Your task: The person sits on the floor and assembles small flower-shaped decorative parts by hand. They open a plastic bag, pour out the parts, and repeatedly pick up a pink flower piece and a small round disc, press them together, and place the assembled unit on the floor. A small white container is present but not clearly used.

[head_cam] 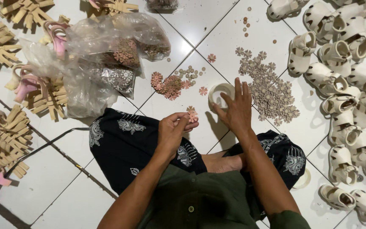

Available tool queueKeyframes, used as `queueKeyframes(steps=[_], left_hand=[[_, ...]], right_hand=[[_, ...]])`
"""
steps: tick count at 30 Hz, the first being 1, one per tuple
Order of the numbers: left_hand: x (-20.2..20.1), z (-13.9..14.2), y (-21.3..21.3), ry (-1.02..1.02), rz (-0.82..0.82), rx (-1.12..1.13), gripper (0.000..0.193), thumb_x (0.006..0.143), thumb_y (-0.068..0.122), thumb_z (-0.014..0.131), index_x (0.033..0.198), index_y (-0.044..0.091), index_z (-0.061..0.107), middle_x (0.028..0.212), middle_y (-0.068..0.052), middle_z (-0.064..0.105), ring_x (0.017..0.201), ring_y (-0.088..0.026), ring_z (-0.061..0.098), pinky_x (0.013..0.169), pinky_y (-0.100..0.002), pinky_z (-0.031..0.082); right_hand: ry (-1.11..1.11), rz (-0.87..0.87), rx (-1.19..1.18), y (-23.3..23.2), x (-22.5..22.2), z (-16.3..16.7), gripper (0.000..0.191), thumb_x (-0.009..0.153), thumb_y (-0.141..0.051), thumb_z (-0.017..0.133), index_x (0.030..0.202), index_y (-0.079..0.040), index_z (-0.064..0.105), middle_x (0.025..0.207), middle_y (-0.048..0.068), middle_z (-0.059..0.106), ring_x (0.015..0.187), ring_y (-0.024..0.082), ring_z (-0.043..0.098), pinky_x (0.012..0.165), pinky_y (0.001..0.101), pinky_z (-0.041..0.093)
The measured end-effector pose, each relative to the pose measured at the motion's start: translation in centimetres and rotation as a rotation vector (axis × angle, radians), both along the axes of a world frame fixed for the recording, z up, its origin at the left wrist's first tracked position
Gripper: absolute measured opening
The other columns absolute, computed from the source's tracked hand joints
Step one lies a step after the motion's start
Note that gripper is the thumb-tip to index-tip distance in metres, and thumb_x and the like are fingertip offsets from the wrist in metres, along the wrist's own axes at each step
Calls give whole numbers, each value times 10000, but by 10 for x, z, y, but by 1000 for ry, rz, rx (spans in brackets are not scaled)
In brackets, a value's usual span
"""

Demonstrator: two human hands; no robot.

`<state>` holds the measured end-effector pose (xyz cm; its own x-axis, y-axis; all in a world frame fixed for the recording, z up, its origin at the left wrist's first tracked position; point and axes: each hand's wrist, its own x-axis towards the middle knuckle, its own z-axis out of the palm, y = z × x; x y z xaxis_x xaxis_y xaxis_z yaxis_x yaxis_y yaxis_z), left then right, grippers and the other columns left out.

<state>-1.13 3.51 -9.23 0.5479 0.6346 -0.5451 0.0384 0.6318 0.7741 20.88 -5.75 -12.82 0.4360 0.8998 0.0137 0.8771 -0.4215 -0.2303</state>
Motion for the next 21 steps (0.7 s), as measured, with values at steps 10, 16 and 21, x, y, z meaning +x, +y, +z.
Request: queueKeyframes(steps=[10, 16, 21], left_hand=[[1, -1, 1, 9, 1, -2, 313, 1002, 168, 606, 1149, -105, 647, 981, -231, 767, 945, -298, 793, 830, -321, 618], [4, 1, 0, 37, -26, 18, 328, 997, 168, 586, 1180, -96, 647, 1011, -215, 774, 957, -276, 788, 808, -318, 614], [10, -4, -3, -4, -16, 61, 328, 1001, 150, 597, 1205, -102, 646, 1011, -211, 773, 955, -265, 787, 812, -299, 617]], right_hand=[[39, 4, 3, -4, 3, -2, 570, 899, -633, 657, 1086, -117, 812, 1690, 245, 168, 1549, 487, 72, 1230, 653, 115], [163, -18, 118, -26, -11, 12, 327, 882, -361, 802, 905, -36, 772, 1638, 275, 307, 1556, 487, 166, 1239, 634, 186], [532, 0, 440, -33, -55, 47, 208, 949, -103, 723, 1155, -74, 722, 1413, 176, 594, 1320, 330, 617, 1112, 443, 551]])
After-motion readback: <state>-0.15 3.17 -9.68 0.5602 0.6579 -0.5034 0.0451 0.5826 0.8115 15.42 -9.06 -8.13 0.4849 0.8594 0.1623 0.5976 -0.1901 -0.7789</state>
